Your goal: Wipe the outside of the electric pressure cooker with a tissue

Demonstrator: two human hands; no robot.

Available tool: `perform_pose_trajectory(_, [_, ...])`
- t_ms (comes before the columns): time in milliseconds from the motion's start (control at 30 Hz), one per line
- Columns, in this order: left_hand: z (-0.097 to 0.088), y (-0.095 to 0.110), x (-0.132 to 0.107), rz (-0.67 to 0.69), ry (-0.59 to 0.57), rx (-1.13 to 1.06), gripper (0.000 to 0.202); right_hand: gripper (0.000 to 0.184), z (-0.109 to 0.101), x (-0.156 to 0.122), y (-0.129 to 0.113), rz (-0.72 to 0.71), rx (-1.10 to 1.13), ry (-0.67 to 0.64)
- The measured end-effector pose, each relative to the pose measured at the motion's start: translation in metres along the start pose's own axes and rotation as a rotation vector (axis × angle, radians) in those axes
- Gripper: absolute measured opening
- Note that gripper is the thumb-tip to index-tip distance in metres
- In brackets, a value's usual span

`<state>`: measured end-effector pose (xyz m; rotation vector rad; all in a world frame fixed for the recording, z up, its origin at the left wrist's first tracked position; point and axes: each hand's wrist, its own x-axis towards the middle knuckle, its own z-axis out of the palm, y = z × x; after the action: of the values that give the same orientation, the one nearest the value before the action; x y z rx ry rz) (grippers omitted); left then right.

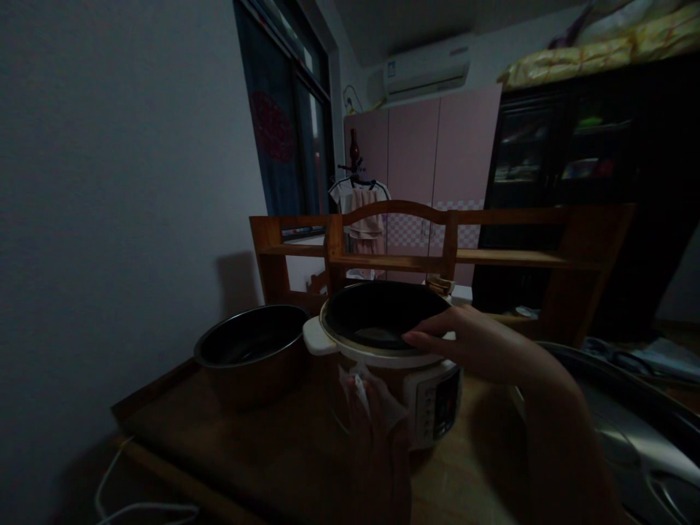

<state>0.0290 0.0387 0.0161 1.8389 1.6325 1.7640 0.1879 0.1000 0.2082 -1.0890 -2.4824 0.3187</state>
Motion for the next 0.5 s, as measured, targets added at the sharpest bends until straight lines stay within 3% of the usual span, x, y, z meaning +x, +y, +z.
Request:
perform_pose_trajectory(233, [-0.006,0.000,-0.001,-0.015,-0.012,0.020,0.049,0.055,-0.002,0.000,0.002,0.003,-0.012,-0.015])
perform_pose_trajectory(400, [0.005,0.008,0.004,-0.025,0.007,0.056,0.070,0.054,-0.003,-0.002,0.000,-0.026,0.001,-0.011])
perform_pose_trajectory(500, [0.008,0.013,0.005,0.008,-0.032,0.079,0.062,0.051,-0.003,-0.002,0.000,-0.028,-0.005,-0.007])
